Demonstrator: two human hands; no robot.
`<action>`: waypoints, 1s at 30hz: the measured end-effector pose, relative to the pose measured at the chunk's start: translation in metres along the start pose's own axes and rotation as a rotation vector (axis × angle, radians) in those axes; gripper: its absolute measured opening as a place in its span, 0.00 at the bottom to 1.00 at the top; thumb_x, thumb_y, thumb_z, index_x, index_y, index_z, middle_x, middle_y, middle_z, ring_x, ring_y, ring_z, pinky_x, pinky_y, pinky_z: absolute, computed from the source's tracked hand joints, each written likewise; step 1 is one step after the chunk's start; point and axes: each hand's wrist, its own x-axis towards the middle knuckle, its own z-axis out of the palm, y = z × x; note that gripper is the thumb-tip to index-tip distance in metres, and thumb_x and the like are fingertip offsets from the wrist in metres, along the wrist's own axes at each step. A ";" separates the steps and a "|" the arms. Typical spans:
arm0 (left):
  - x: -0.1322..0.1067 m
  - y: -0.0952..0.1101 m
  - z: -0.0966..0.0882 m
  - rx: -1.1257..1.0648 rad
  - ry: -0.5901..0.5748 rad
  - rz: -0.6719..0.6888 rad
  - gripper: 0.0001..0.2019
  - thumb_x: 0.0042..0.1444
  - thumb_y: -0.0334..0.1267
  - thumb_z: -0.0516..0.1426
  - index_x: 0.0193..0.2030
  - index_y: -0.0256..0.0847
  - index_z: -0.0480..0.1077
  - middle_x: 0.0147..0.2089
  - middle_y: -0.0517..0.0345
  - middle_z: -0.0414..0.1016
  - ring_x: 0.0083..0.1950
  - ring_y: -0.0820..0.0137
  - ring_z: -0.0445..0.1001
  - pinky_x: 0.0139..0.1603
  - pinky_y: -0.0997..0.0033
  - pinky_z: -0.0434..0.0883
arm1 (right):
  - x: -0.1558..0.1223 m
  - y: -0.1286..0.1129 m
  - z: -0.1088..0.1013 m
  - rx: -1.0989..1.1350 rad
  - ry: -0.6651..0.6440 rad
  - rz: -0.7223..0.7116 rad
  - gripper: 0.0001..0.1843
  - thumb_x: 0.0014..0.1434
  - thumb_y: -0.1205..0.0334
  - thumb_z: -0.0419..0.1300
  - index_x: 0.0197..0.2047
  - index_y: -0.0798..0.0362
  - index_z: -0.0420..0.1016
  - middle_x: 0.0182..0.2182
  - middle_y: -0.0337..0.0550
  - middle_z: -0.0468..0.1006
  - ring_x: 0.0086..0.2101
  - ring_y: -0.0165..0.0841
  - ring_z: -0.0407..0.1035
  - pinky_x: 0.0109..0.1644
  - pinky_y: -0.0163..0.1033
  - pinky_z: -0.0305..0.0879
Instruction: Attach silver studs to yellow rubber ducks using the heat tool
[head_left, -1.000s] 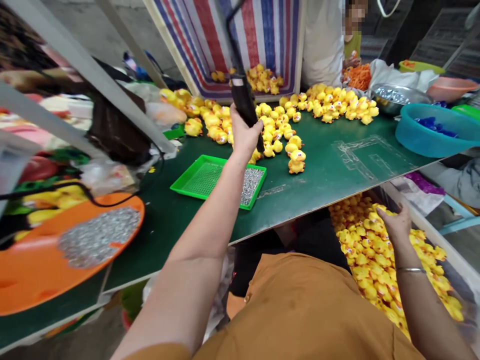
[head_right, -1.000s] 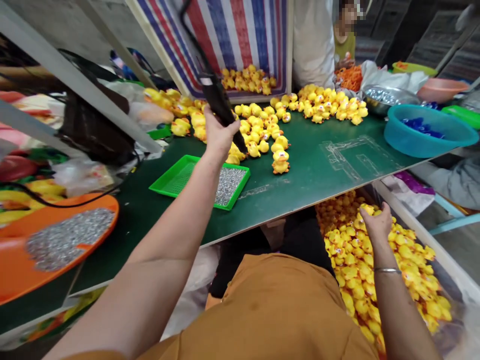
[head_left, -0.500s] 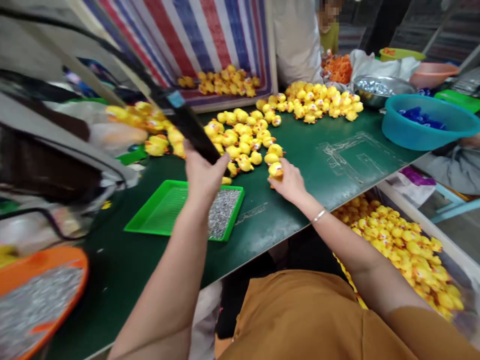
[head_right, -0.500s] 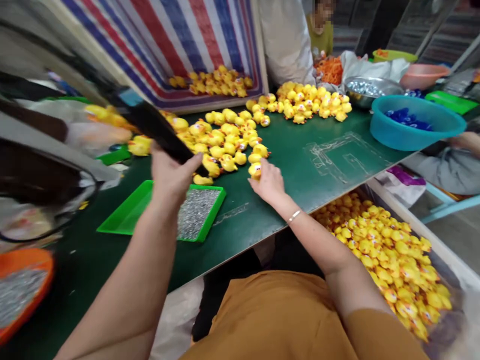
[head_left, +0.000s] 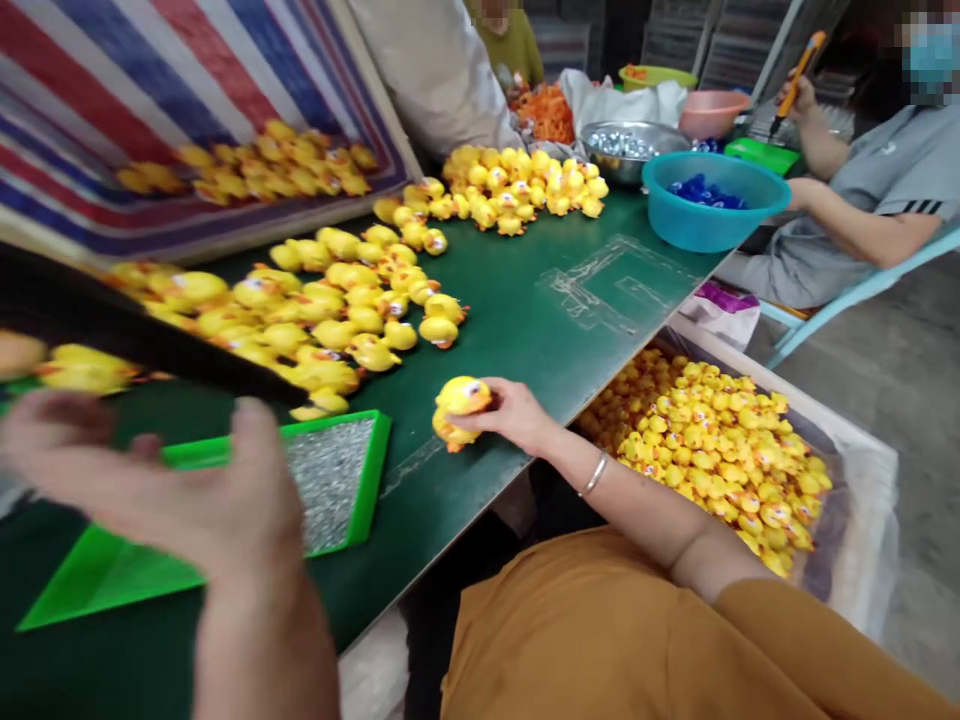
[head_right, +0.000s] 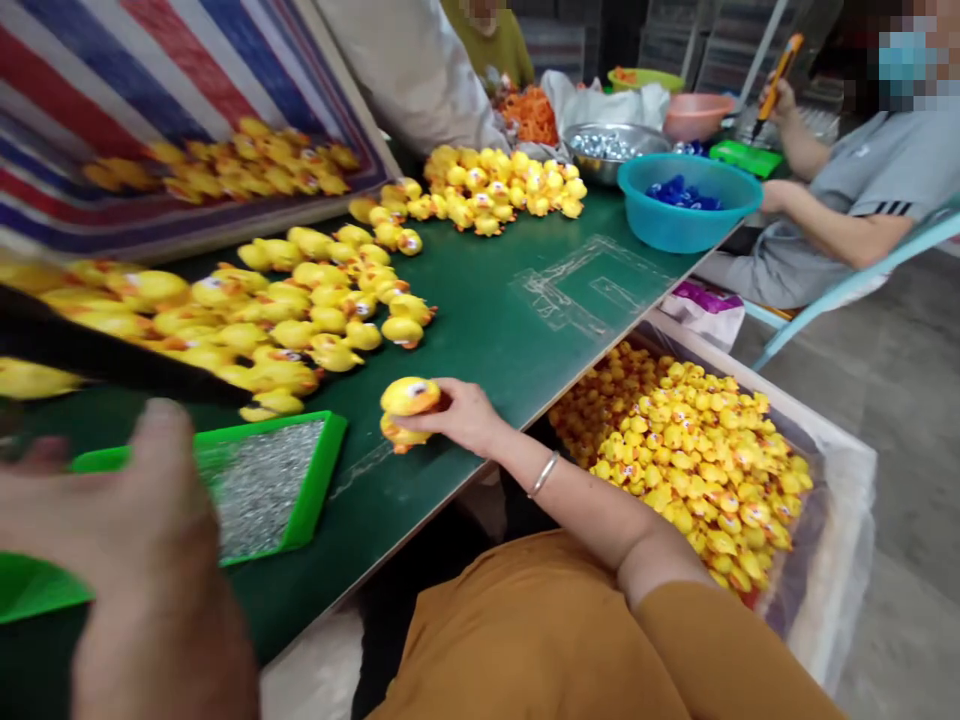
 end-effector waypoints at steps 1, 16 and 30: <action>-0.011 0.010 0.001 0.076 0.101 0.032 0.29 0.58 0.41 0.61 0.65 0.55 0.58 0.67 0.50 0.60 0.69 0.50 0.60 0.66 0.37 0.64 | -0.003 -0.003 0.000 0.169 -0.024 0.051 0.24 0.39 0.56 0.76 0.39 0.52 0.77 0.37 0.39 0.81 0.39 0.36 0.76 0.48 0.43 0.72; -0.057 0.008 0.020 -0.491 -0.418 -0.125 0.27 0.52 0.41 0.67 0.58 0.47 0.67 0.60 0.46 0.68 0.62 0.58 0.70 0.57 0.58 0.75 | -0.011 -0.021 -0.001 0.425 -0.239 0.183 0.30 0.42 0.40 0.73 0.43 0.49 0.78 0.42 0.43 0.83 0.42 0.38 0.77 0.45 0.43 0.74; -0.035 -0.042 -0.039 0.173 -0.428 -0.020 0.11 0.60 0.34 0.59 0.50 0.46 0.76 0.51 0.50 0.79 0.55 0.58 0.74 0.58 0.49 0.70 | -0.001 -0.018 -0.003 0.350 -0.620 0.582 0.19 0.43 0.60 0.73 0.40 0.56 0.79 0.31 0.46 0.82 0.35 0.40 0.80 0.38 0.42 0.76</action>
